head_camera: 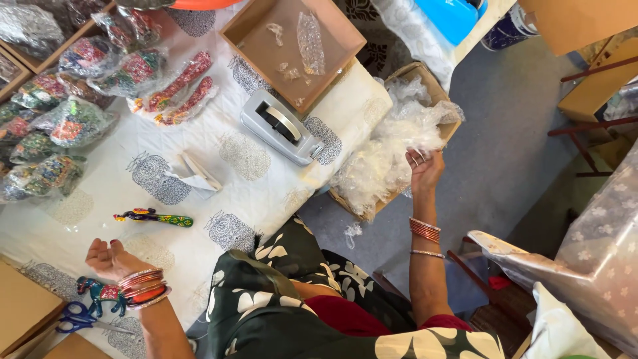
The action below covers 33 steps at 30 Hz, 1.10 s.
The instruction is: Packaging small decorative handicraft items and figurines into plastic bags using a tape dispenser.
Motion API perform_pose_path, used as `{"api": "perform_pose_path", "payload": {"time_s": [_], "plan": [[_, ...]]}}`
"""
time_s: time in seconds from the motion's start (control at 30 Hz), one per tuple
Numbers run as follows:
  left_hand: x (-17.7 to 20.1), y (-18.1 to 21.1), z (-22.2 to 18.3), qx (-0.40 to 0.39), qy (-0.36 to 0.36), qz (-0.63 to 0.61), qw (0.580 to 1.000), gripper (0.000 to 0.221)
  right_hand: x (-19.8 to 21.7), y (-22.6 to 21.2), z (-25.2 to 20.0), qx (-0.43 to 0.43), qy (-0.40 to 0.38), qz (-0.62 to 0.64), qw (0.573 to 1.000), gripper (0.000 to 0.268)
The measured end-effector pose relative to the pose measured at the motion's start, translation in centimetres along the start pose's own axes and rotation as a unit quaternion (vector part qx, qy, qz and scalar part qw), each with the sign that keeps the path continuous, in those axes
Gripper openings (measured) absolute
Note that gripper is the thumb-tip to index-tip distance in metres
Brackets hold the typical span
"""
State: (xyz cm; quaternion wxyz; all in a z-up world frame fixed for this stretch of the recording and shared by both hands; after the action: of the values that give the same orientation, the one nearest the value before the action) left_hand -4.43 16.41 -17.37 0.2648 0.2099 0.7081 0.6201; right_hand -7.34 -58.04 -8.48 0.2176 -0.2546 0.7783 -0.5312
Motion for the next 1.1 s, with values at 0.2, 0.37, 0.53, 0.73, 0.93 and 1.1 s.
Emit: {"api": "perform_pose_path", "payload": {"time_s": [0.2, 0.37, 0.53, 0.73, 0.93, 1.1], "plan": [[-4.7, 6.1, -2.5, -0.077, -0.091, 0.104, 0.987, 0.028, -4.0, -4.9, -4.2, 0.018, -0.081, 0.081, 0.993, 0.036], [-8.4, 9.2, -4.3, -0.137, -0.282, 0.101, 0.944, 0.028, -7.8, -5.4, -8.7, -0.037, -0.173, 0.154, 0.972, 0.032], [-15.6, 19.9, -10.0, -0.137, -0.475, 0.151, 0.856, 0.075, -18.6, -6.7, -17.8, -0.177, -0.275, 0.149, 0.933, 0.019], [-18.1, 27.1, -10.7, -0.255, -0.589, 0.092, 0.761, 0.091, -23.6, 1.9, -21.1, -0.318, -0.449, 0.18, 0.815, 0.023], [-14.5, 25.5, -6.6, 0.119, -0.537, 0.098, 0.829, 0.02, -30.3, -3.2, -24.6, -0.261, -0.527, 0.174, 0.79, 0.015], [-11.8, 25.0, -3.8, 0.179, -0.526, -0.006, 0.831, 0.029, -34.7, -4.6, -25.6, -0.231, -0.531, 0.067, 0.813, 0.01]]}}
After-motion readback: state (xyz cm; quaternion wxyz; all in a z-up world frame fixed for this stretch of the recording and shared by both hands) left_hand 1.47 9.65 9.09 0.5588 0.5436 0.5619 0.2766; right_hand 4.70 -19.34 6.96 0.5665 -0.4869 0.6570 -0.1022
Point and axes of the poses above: each hand's wrist, its own z-axis towards the middle knuckle, its own x-axis out of the back of the hand, y = z × x, the point moved 1 cm from there along z, towards the middle knuckle, and after that the axes turned 15 degrees about -z, right-handed, at the moved point
